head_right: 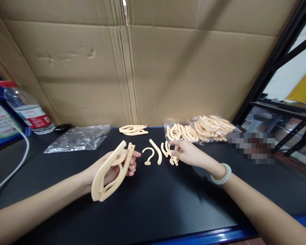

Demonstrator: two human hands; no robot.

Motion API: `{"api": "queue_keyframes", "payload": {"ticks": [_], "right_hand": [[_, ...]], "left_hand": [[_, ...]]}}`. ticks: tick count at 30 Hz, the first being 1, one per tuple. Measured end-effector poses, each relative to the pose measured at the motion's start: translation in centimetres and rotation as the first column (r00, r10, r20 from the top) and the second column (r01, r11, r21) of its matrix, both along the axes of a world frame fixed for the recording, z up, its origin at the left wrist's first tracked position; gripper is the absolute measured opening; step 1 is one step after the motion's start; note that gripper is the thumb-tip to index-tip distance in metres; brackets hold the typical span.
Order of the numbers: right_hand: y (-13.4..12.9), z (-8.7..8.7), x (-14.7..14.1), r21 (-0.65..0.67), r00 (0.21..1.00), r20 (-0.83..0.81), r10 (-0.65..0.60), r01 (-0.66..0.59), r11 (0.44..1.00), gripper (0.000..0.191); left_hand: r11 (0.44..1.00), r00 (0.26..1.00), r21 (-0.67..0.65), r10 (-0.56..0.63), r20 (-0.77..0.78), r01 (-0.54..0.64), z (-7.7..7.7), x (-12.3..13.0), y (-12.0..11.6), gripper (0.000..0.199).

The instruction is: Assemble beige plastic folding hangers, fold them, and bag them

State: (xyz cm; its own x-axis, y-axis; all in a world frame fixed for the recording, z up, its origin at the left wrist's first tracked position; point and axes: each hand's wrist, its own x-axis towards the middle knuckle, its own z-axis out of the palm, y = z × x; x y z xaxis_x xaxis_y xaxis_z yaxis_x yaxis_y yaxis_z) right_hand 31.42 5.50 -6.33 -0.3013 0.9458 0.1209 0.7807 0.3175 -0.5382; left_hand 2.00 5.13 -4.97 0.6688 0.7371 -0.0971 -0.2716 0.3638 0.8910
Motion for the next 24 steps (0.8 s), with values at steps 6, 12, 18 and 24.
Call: {"api": "queue_keyframes", "payload": {"ticks": [6,12,18,24], "right_hand": [[-2.6,1.0,-3.0,0.473,0.998,0.040,0.049,-0.062,0.879,0.028],[-6.6,1.4,-7.9,0.608,0.802,0.389,0.454,-0.594,0.528,0.021],[-6.4,0.2,-8.2,0.701,0.837,0.400,0.374,-0.542,0.464,0.016],[-5.9,0.1,-7.7,0.745,0.889,0.349,0.297,-0.456,0.488,0.015]], "left_hand": [[0.988,0.983,0.002,0.156,-0.093,-0.157,0.1,0.2,-0.1,0.024],[0.983,0.983,-0.074,0.159,-0.093,-0.166,0.3,1.0,-1.2,0.023],[0.961,0.984,-0.213,0.178,-0.006,-0.175,0.3,1.2,-1.6,0.028],[0.983,0.960,0.059,0.181,-0.212,-0.172,0.4,1.2,-3.1,0.038]]}}
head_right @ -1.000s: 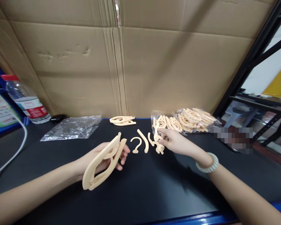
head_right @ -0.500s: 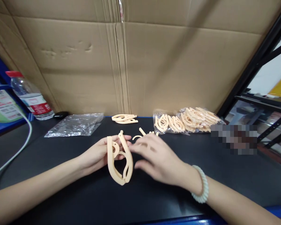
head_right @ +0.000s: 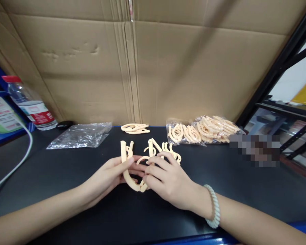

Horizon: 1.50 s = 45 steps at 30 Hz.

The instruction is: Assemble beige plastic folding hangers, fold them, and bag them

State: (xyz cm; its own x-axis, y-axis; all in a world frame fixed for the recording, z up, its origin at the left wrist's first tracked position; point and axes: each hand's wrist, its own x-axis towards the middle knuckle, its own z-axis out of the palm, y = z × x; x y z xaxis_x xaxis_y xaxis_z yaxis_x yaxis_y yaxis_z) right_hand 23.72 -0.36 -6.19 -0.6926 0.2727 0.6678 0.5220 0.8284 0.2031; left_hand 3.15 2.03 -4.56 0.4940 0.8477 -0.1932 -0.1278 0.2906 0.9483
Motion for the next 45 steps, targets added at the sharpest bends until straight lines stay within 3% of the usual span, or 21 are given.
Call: {"api": "queue_keyframes", "payload": {"ticks": [3,9,12,15,17,21,23,27,30,40,45], "right_hand": [[0.0,-0.2,0.2,0.021,0.999,0.030,-0.020,0.019,1.000,0.017],[-0.3,0.3,0.2,0.109,0.989,0.076,-0.125,0.117,0.987,0.023],[-0.2,0.3,0.2,-0.031,0.975,0.125,-0.186,0.191,0.981,0.024],[0.0,0.0,0.2,-0.168,0.971,0.171,-0.167,0.196,0.966,0.027],[-0.1,-0.1,0.2,-0.143,0.974,0.181,-0.140,0.166,0.976,0.028],[-0.3,0.6,0.6,0.079,0.975,0.193,-0.112,0.098,0.992,0.025],[-0.1,1.0,1.1,0.096,0.986,0.143,-0.090,0.077,0.992,0.023],[1.1,1.3,2.4,-0.153,0.999,0.010,-0.036,0.037,0.988,0.015],[2.3,0.9,3.0,-0.262,0.998,0.028,-0.064,0.069,0.962,0.017],[4.0,-0.3,2.9,-0.488,1.000,0.001,-0.008,0.008,0.873,0.021],[4.5,-0.9,3.0,-0.523,1.000,0.013,-0.025,0.028,0.852,0.023]], "left_hand": [[0.994,0.994,0.105,0.009,-0.107,0.002,-0.2,0.0,-0.5,0.033],[0.984,0.991,0.173,0.057,-0.120,-0.036,-0.5,-0.2,-0.4,0.036],[0.969,0.989,0.245,0.070,-0.128,-0.037,-0.5,-0.3,-0.5,0.041],[0.952,0.987,0.306,0.064,-0.149,-0.016,-0.6,-0.2,-0.7,0.044],[0.958,0.989,0.286,0.068,-0.134,-0.027,-0.7,-0.1,-0.9,0.043],[0.985,0.986,0.078,0.161,-0.039,-0.157,-0.7,0.0,-0.8,0.038],[0.977,0.977,0.025,0.214,-0.011,-0.214,-0.6,-0.1,-0.5,0.037],[0.976,0.981,0.099,0.195,0.014,-0.195,-0.6,-0.4,-0.1,0.038],[0.980,0.984,0.089,0.178,0.023,-0.180,-1.0,-0.3,0.0,0.039],[0.980,0.980,0.043,0.194,0.034,-0.195,-1.7,-0.3,0.2,0.035],[0.980,0.981,0.049,0.190,0.032,-0.192,-1.7,-0.3,0.3,0.035]]}}
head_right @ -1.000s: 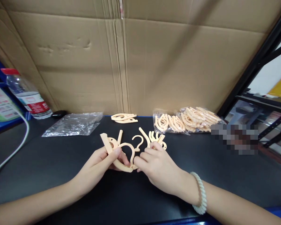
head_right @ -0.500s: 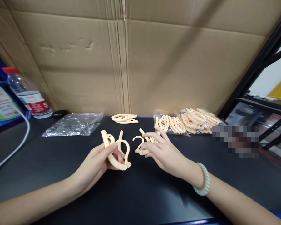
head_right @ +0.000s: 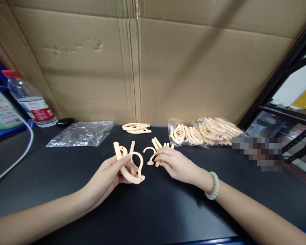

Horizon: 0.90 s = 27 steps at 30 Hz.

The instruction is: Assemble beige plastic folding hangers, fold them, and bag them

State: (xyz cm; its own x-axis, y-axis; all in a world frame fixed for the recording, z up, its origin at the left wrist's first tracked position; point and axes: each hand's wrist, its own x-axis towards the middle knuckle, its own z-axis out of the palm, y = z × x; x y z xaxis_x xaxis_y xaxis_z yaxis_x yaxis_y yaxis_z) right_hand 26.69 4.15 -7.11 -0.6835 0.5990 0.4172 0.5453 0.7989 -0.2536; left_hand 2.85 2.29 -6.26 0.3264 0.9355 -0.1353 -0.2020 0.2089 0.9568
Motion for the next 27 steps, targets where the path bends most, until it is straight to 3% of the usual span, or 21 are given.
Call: {"api": "queue_keyframes", "payload": {"ticks": [5,9,13,16,18,20,23,25,27], "right_hand": [[0.0,-0.3,0.0,0.026,0.998,-0.053,-0.041,0.043,0.999,0.025],[-1.7,0.6,-1.2,0.164,0.986,-0.166,-0.003,0.030,0.986,0.032],[-3.5,1.2,-2.7,0.383,0.991,0.026,0.131,-0.131,0.914,0.023],[-3.9,0.9,-3.1,0.465,0.993,0.051,0.109,-0.120,0.877,0.012],[-3.9,0.7,-3.1,0.409,0.995,0.055,0.088,-0.102,0.907,0.012],[-4.0,0.6,-2.9,0.266,0.995,0.031,0.096,-0.100,0.959,0.013],[-4.0,0.7,-2.8,0.035,0.982,-0.185,0.043,-0.037,0.999,0.020],[-3.9,0.9,-2.8,-0.148,0.936,-0.350,-0.034,-0.020,0.989,0.031],[-3.6,1.0,-2.9,-0.360,0.881,-0.467,-0.074,-0.113,0.926,0.037]], "left_hand": [[0.999,0.999,0.018,-0.030,-0.024,0.030,0.0,-0.1,0.2,0.037],[0.992,0.990,0.068,-0.103,-0.095,0.110,0.0,-0.3,0.6,0.039],[0.973,0.972,0.109,-0.188,-0.143,0.204,0.2,-0.3,0.5,0.038],[0.957,0.955,0.121,-0.240,-0.172,0.262,0.4,-0.2,0.2,0.034],[0.954,0.955,0.157,-0.226,-0.190,0.257,0.5,-0.3,0.1,0.041],[0.942,0.956,0.237,-0.180,-0.233,0.236,0.5,-0.4,0.2,0.046],[0.909,0.932,0.348,-0.101,-0.347,0.228,0.5,-0.5,0.4,0.041],[0.890,0.907,0.385,-0.072,-0.414,0.246,0.4,-0.5,0.4,0.038],[0.869,0.889,0.425,-0.039,-0.456,0.256,0.3,-0.5,0.5,0.037]]}}
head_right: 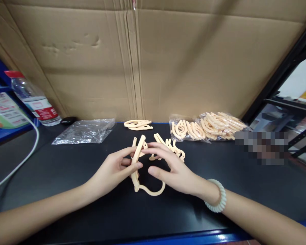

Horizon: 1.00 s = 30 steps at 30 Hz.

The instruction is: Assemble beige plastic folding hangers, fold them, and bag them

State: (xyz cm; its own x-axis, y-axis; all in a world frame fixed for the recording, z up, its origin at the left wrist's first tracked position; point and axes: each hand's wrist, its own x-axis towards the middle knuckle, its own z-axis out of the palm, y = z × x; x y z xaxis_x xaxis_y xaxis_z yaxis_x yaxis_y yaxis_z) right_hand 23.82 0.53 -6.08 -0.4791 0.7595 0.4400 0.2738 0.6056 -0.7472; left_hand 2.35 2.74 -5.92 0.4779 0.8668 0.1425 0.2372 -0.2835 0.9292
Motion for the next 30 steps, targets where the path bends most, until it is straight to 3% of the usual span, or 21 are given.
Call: {"api": "queue_keyframes", "payload": {"ticks": [3,7,11,14,17,22,27,30], "right_hand": [[0.5,0.1,0.1,-0.274,0.979,-0.201,0.041,-0.097,0.957,0.036],[0.9,-0.1,0.5,-0.442,0.905,-0.388,-0.175,-0.016,0.897,0.029],[1.0,-0.4,0.3,-0.525,0.864,-0.413,-0.287,0.031,0.850,0.025],[0.9,-0.5,-0.1,-0.605,0.854,-0.409,-0.322,0.011,0.796,0.036],[0.6,-0.4,-0.2,-0.665,0.880,-0.376,-0.291,-0.038,0.746,0.039],[0.0,-0.1,-0.3,-0.703,0.943,-0.309,-0.119,-0.143,0.697,0.031],[-0.2,-0.2,-0.4,-0.744,0.977,-0.193,-0.096,-0.082,0.663,0.036],[-0.3,-0.2,-0.6,-0.724,0.990,-0.118,-0.075,-0.034,0.689,0.039]], "left_hand": [[0.996,0.999,0.083,0.026,-0.029,-0.024,-0.3,0.0,0.2,0.036],[0.968,0.994,0.243,0.077,-0.084,-0.055,-0.7,-0.3,0.6,0.031],[0.854,0.951,0.520,0.169,-0.258,-0.011,-0.8,-0.5,0.7,0.030],[0.781,0.877,0.620,0.240,-0.416,0.080,-0.8,-0.4,0.6,0.032],[0.737,0.780,0.655,0.309,-0.544,0.165,-0.7,-0.3,0.4,0.036],[0.651,0.632,0.675,0.370,-0.681,0.347,-0.3,-0.3,0.0,0.040],[0.624,0.535,0.607,0.332,-0.777,0.493,0.4,0.0,-0.5,0.039],[0.625,0.524,0.577,0.296,-0.799,0.526,0.7,0.2,-0.7,0.032]]}}
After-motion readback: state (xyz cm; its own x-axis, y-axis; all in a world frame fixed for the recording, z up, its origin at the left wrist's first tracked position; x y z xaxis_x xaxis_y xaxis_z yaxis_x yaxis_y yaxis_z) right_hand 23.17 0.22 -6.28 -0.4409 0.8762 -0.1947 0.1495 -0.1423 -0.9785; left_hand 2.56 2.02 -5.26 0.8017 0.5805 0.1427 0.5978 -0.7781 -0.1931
